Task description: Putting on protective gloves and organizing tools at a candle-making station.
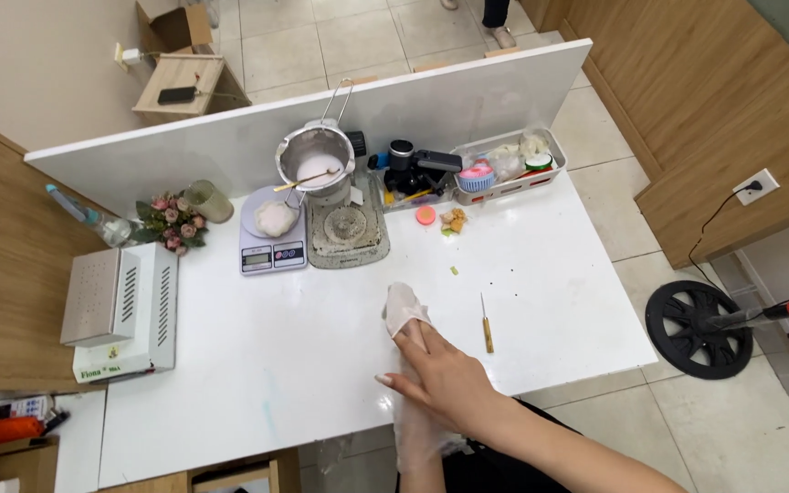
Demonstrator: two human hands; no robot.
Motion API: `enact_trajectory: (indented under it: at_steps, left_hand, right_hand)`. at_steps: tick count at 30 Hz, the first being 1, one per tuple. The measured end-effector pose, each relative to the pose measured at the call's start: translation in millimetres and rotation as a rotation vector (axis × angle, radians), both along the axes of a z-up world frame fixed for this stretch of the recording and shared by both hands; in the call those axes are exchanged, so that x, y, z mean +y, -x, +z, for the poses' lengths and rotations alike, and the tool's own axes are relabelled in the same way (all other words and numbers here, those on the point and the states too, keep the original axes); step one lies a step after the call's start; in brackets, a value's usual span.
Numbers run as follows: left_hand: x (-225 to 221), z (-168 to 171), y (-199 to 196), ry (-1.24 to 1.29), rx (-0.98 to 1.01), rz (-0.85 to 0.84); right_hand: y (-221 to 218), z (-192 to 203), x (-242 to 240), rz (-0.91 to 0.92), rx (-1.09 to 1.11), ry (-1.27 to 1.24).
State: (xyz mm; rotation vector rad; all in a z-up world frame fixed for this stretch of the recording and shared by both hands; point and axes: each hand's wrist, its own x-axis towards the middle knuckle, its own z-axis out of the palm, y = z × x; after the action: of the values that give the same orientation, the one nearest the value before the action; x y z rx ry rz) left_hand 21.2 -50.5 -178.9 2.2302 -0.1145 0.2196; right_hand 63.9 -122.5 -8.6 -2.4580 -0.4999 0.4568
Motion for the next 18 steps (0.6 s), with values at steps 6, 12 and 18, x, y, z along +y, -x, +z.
enact_trajectory:
  at_steps: [6,12,18]
  left_hand:
    - [9.8,56.0,18.4,-0.697,0.137,-0.072]
    - [25.1,61.8,29.8,-1.598,0.003,-0.139]
    - [62.6,70.6,22.5,-2.505,0.078,0.126]
  right_hand:
    - [24.3,19.2,8.7,0.151,-0.378,0.4]
    - [38.4,21.2,-23.7,0.13,-0.416,-0.113]
    - [46.6,-13.1,-47.0,-0.031,-0.284,-0.21]
